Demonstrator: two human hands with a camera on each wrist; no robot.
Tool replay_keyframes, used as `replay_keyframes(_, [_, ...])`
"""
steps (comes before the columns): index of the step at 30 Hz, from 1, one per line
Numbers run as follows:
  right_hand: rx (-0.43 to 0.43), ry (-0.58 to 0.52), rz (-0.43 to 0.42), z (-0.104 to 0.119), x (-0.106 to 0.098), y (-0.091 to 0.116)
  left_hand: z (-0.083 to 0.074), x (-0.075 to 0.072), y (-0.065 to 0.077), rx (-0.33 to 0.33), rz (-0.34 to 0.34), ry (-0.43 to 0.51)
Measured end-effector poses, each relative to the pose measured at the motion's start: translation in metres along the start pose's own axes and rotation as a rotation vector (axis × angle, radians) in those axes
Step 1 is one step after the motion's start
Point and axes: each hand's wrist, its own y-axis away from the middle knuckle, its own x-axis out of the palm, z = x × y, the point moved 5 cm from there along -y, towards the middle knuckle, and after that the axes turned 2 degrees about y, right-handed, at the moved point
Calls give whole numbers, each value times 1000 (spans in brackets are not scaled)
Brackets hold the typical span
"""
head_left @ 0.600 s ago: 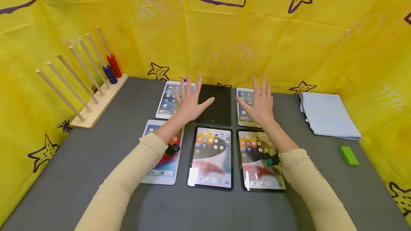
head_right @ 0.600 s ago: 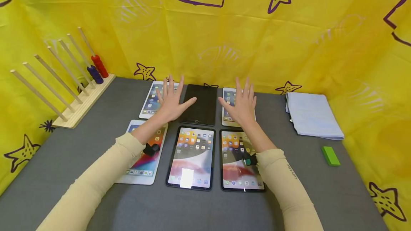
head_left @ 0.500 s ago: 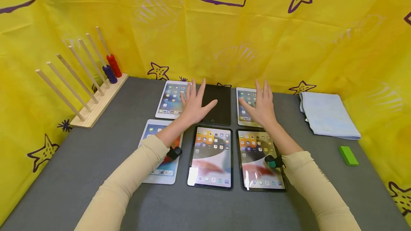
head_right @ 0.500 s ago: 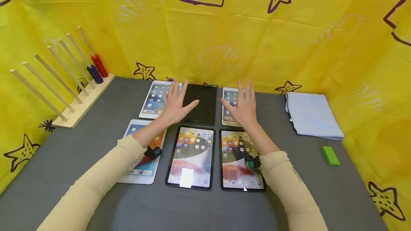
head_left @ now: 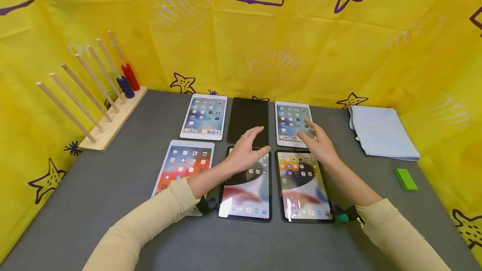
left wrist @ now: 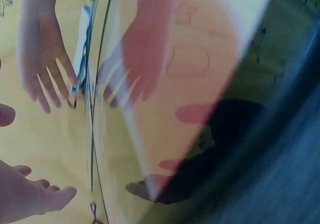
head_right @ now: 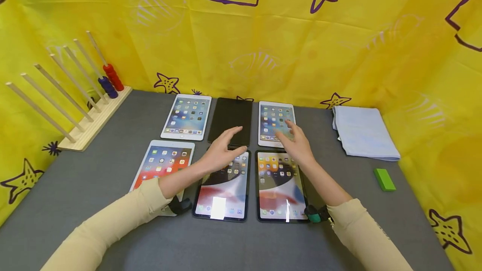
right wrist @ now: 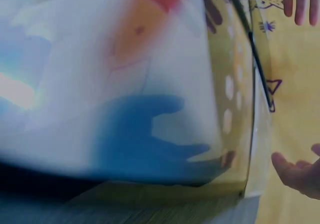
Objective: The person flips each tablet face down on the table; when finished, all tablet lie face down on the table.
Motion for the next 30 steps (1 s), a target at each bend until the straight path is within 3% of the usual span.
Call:
replay_keyframes(3, [0, 13, 20, -9, -3, 9, -2, 11, 9, -67, 65, 120])
replay_keyframes(11, [-9, 90, 50, -28, -13, 38, -9, 41, 33, -334, 211, 558])
replay_keyframes(16, [-7, 102, 91, -36, -15, 57, -13, 52, 45, -437, 272, 795])
replay_keyframes(23, [39, -58, 185, -47, -15, 79, -14, 56, 55, -511, 333, 904])
replay_keyframes(30, [174, -242, 327, -50, -15, 88, -11, 58, 54, -535, 338, 930])
